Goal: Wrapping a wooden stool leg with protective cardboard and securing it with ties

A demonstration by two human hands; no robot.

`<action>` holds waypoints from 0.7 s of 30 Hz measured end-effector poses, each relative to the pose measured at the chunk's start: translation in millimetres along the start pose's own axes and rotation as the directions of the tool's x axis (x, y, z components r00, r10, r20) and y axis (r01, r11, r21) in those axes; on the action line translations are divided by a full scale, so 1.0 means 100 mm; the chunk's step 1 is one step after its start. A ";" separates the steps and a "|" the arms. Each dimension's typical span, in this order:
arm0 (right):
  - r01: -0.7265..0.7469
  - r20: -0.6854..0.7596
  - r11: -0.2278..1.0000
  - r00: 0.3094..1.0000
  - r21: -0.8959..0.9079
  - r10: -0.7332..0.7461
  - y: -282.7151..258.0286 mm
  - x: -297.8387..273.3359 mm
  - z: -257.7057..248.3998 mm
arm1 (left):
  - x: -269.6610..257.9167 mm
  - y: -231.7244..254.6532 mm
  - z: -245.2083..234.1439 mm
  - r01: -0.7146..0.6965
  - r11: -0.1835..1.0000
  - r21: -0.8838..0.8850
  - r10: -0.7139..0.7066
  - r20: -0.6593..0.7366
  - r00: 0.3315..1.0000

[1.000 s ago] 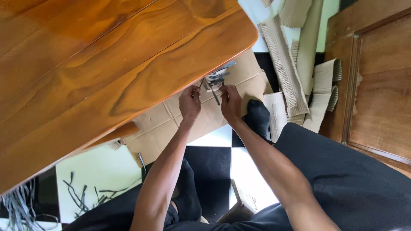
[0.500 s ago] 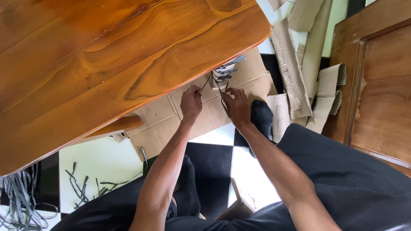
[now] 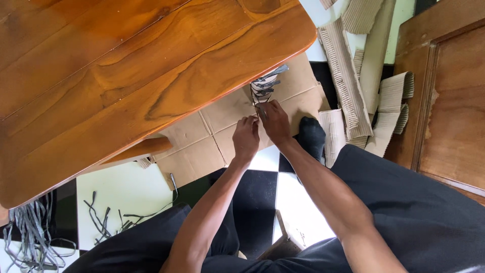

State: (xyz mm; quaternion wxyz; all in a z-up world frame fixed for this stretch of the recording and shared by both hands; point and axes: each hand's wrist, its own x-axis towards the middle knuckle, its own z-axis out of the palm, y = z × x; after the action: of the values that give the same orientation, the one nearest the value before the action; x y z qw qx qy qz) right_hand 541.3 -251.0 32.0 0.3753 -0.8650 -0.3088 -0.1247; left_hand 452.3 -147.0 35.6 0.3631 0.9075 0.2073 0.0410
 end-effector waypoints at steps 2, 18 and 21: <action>0.034 0.037 0.997 0.999 0.066 -0.036 0.05 0.00 0.01 | 0.00 0.06 -0.06 -0.119 0.993 0.016 0.119 -0.016 0.993; -0.015 0.112 0.994 0.994 0.111 0.002 -0.12 0.05 -0.21 | 0.43 -0.11 -0.05 -0.169 0.985 0.038 0.170 -0.037 0.985; -0.037 0.079 0.993 0.996 0.109 0.028 -0.18 0.05 -0.20 | 0.56 -0.19 -0.04 -0.337 0.888 0.312 0.327 0.086 0.941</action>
State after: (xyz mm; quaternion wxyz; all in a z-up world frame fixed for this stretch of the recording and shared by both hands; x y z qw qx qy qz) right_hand 533.8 -253.7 58.5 0.4125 -0.8519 -0.3155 -0.0678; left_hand 495.5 -109.9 21.1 0.2010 0.9770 0.0472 0.0543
